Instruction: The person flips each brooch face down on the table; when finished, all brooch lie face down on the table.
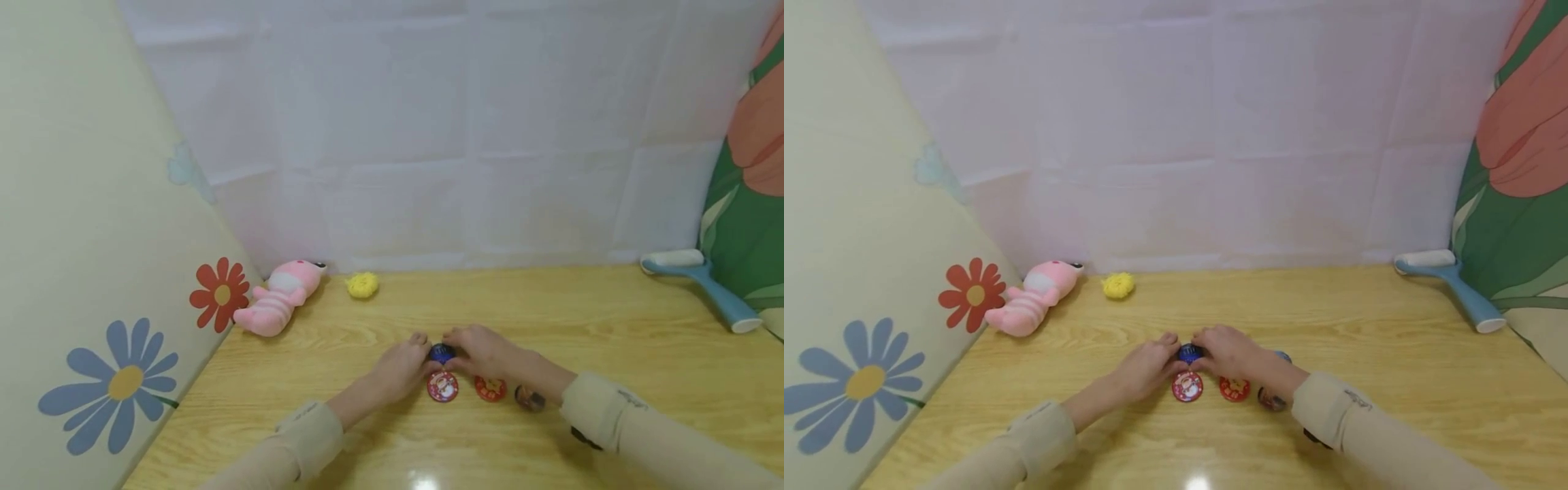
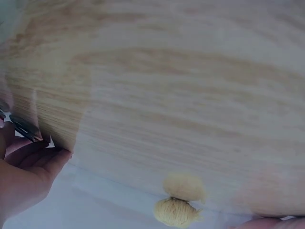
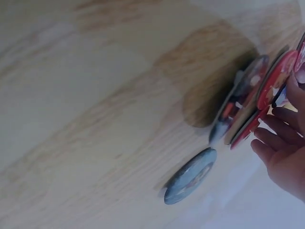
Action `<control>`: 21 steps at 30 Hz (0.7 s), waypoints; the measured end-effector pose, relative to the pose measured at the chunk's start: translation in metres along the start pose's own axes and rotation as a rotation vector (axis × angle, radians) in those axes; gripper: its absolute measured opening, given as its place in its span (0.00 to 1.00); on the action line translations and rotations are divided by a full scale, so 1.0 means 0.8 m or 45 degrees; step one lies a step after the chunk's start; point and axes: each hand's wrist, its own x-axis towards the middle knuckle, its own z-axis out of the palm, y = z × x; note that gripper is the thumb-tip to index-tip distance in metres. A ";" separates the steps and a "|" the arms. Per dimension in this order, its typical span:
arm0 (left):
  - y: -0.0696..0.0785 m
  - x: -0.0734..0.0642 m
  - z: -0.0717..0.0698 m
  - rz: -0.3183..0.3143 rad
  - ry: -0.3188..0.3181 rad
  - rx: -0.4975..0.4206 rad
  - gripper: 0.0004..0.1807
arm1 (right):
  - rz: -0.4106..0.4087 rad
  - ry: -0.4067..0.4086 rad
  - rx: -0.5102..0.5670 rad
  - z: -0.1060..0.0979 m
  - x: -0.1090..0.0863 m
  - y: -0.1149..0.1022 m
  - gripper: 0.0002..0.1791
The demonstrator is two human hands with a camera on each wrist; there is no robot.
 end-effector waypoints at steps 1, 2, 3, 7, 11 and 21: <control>0.001 0.000 0.001 -0.006 0.001 0.006 0.13 | -0.004 0.005 0.013 0.000 -0.002 0.001 0.18; 0.002 0.000 0.002 -0.015 0.002 0.012 0.13 | -0.011 0.012 0.020 0.001 -0.003 0.001 0.18; 0.003 0.000 0.003 -0.023 0.005 0.025 0.14 | -0.016 0.017 0.026 0.002 -0.004 0.002 0.18; 0.008 0.000 0.006 -0.056 0.002 0.100 0.14 | -0.012 0.040 0.034 0.004 -0.006 0.001 0.19; 0.011 0.001 0.008 -0.078 -0.008 0.138 0.14 | -0.011 0.072 0.021 0.003 -0.005 0.001 0.19; 0.010 0.004 0.010 -0.070 -0.005 0.151 0.14 | 0.008 0.070 -0.052 0.003 -0.002 0.002 0.21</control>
